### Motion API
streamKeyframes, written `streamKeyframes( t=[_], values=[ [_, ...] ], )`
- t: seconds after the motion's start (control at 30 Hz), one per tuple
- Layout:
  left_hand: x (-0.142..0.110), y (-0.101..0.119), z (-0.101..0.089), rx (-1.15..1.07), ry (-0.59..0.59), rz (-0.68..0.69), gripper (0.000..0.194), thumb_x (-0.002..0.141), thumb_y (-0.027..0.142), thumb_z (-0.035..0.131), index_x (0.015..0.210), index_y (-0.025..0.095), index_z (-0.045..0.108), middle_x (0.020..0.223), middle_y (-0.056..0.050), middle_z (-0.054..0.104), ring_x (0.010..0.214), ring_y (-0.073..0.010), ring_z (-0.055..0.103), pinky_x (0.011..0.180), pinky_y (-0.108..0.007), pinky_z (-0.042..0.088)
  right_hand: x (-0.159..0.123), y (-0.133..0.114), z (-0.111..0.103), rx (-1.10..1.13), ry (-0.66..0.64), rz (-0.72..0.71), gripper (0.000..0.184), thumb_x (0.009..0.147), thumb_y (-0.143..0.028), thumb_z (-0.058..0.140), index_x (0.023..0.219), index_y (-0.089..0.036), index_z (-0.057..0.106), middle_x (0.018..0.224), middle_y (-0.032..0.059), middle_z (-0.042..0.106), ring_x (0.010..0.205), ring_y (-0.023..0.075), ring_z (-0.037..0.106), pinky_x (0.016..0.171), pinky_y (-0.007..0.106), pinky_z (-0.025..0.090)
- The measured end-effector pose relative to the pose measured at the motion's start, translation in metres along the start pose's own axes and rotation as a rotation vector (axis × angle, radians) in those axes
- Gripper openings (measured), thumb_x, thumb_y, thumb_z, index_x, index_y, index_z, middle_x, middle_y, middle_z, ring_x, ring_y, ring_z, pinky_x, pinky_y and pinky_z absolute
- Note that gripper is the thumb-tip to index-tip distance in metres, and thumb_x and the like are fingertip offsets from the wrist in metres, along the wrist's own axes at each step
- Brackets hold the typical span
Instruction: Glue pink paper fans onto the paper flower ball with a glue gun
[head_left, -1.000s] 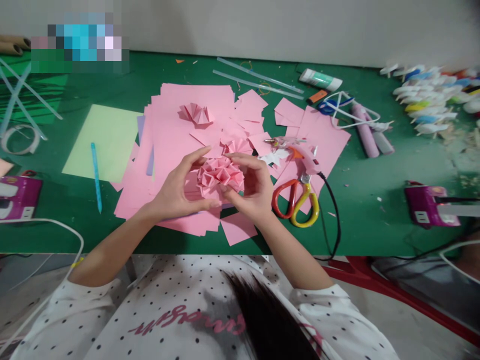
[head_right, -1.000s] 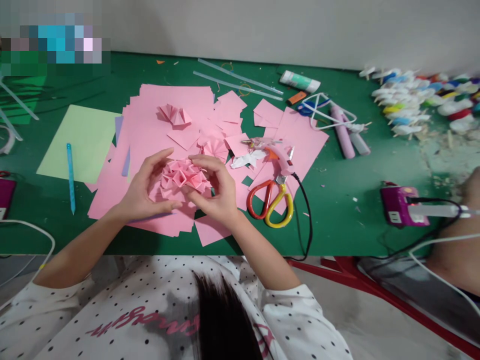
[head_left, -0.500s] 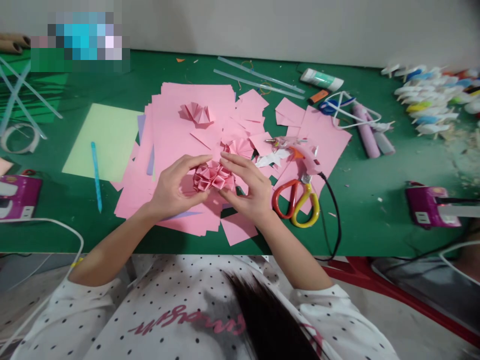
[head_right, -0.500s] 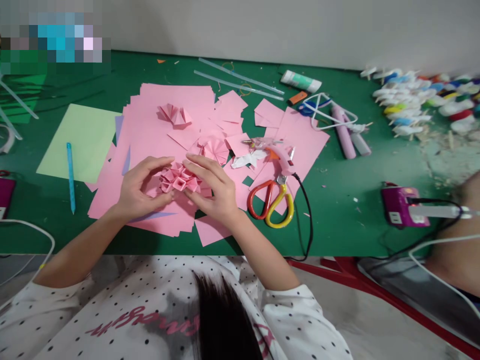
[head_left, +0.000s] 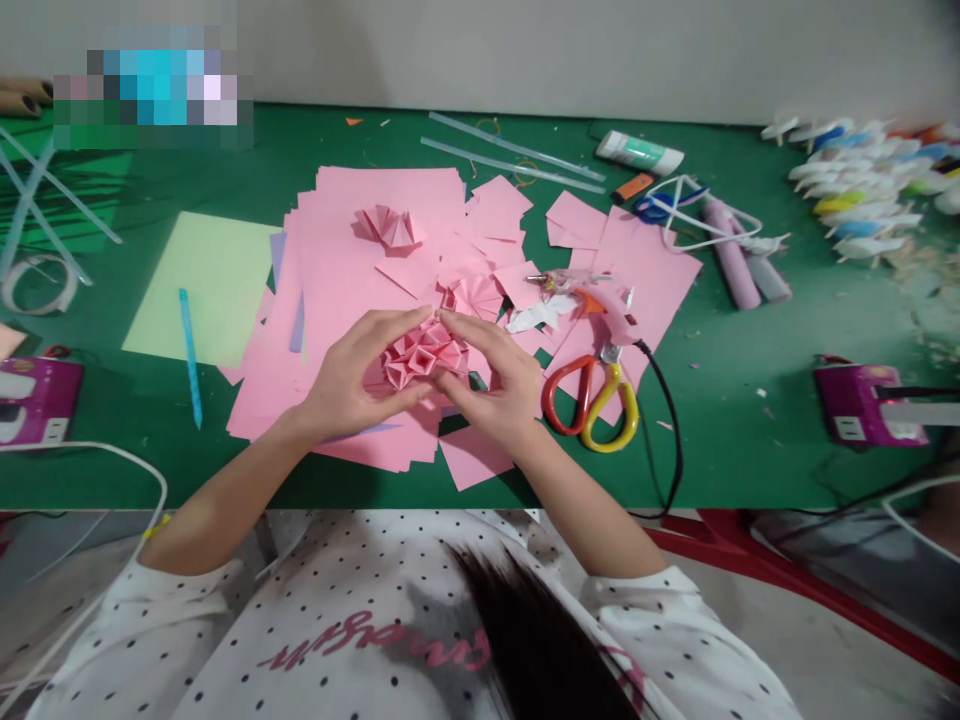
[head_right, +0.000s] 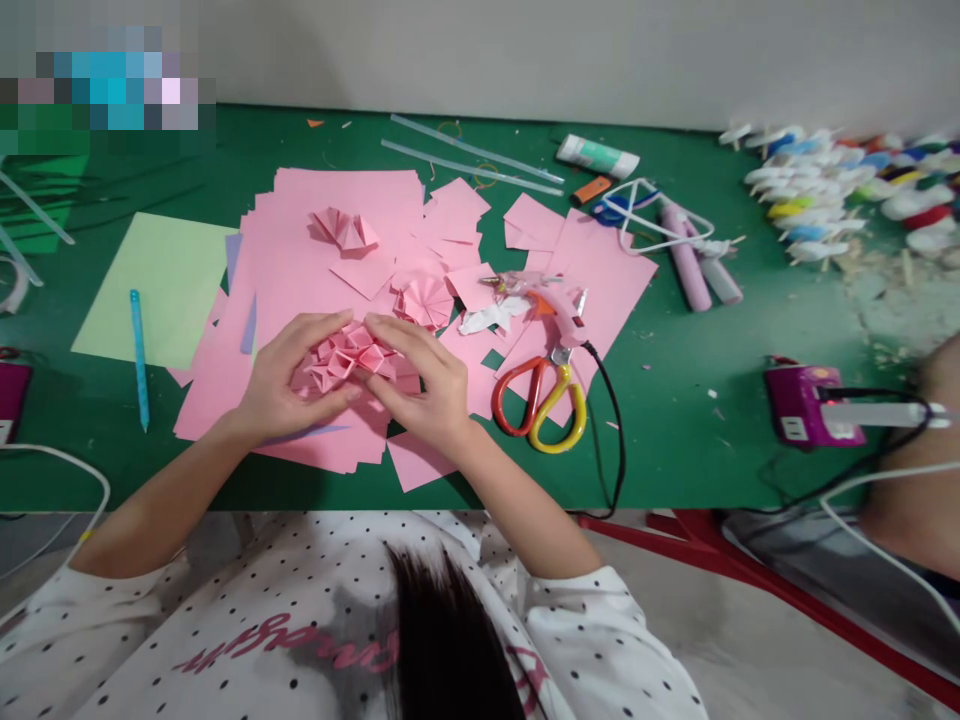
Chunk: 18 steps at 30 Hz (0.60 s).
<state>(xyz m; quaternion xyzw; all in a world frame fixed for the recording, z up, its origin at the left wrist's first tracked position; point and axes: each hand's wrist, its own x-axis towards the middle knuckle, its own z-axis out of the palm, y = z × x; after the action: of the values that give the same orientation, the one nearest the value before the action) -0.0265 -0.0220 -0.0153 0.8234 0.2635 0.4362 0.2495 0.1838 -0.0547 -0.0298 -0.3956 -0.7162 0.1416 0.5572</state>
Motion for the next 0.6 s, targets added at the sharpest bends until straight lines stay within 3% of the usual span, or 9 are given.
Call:
streamKeyframes(
  t=[0.2, 0.43, 0.5, 0.6],
  values=[
    [-0.002, -0.002, 0.001, 0.020, 0.039, 0.001, 0.063, 0.091, 0.037, 0.077, 0.151, 0.035, 0.059, 0.131, -0.006, 0.074, 0.114, -0.0216, 0.072, 0.098, -0.038, 0.062, -0.001, -0.002, 0.003, 0.062, 0.021, 0.053, 0.042, 0.091, -0.027, 0.077, 0.132, -0.033, 0.070, 0.127, 0.0058, 0.081, 0.119, 0.0260, 0.078, 0.103, 0.050, 0.066],
    [-0.008, -0.007, 0.005, -0.085, 0.106, -0.105, 0.099, 0.087, 0.052, 0.080, 0.168, 0.034, 0.026, 0.134, -0.010, 0.068, 0.117, -0.0245, 0.069, 0.095, -0.038, 0.062, -0.008, 0.001, 0.008, 0.232, -0.072, 0.173, 0.048, 0.088, -0.030, 0.074, 0.130, -0.029, 0.051, 0.135, 0.0107, 0.069, 0.127, 0.0251, 0.070, 0.101, 0.045, 0.063],
    [-0.010, -0.011, 0.005, -0.018, 0.120, -0.053, 0.100, 0.086, 0.055, 0.081, 0.167, 0.035, 0.026, 0.131, -0.009, 0.069, 0.116, -0.0256, 0.068, 0.097, -0.041, 0.060, -0.008, 0.003, 0.009, 0.199, -0.049, 0.135, 0.052, 0.087, -0.029, 0.072, 0.132, -0.031, 0.046, 0.131, 0.0097, 0.067, 0.123, 0.0250, 0.070, 0.100, 0.046, 0.063],
    [-0.010, -0.017, 0.006, 0.201, 0.140, 0.143, 0.094, 0.087, 0.054, 0.079, 0.165, 0.037, 0.029, 0.120, -0.007, 0.071, 0.105, -0.0246, 0.069, 0.091, -0.043, 0.060, -0.006, 0.006, 0.008, 0.080, -0.024, -0.010, 0.066, 0.086, -0.027, 0.070, 0.146, -0.034, 0.043, 0.123, 0.0078, 0.066, 0.114, 0.0270, 0.069, 0.097, 0.051, 0.062]
  ],
)
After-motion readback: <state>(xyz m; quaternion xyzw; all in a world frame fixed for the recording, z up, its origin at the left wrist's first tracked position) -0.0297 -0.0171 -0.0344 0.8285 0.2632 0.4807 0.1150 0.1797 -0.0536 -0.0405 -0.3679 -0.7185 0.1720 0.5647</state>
